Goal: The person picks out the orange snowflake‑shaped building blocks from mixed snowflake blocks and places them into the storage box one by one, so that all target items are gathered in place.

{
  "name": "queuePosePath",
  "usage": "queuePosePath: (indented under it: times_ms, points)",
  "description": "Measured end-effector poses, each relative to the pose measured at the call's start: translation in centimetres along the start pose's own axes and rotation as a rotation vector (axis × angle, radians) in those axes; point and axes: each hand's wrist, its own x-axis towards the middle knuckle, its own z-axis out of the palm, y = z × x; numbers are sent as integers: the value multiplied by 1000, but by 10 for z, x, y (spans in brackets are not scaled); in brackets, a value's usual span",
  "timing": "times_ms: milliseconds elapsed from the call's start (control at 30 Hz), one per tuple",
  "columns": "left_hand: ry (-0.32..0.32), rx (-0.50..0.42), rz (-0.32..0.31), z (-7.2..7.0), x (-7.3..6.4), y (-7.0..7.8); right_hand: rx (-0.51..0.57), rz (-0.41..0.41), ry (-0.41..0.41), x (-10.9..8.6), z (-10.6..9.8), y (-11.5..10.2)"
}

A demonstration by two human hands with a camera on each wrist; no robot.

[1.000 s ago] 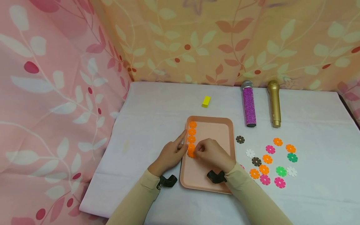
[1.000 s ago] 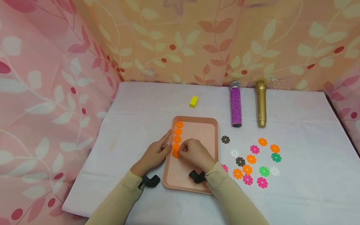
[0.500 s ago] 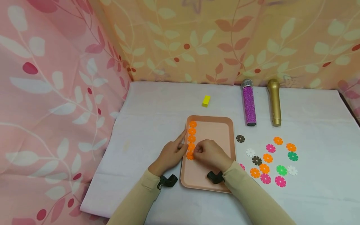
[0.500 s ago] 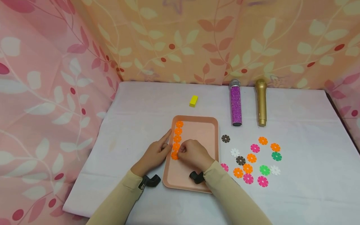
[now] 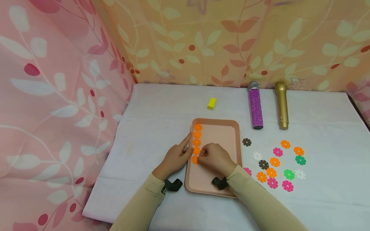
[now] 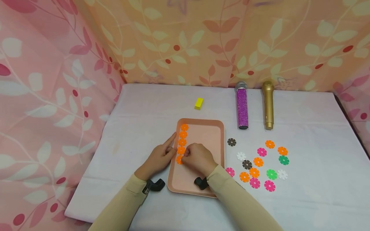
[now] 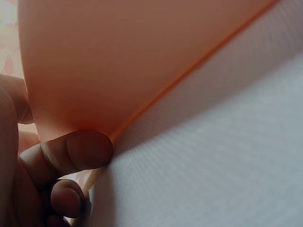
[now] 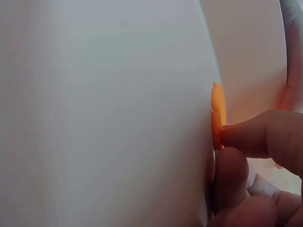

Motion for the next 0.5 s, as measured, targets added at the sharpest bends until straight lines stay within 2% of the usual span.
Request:
queuePosePath:
  times_ms: [300, 500]
  points:
    - [0, 8, -5, 0, 0, 1, 9, 10, 1, -1, 1, 0]
    - [-2, 7, -4, 0, 0, 2, 13, -13, -5, 0, 0, 2]
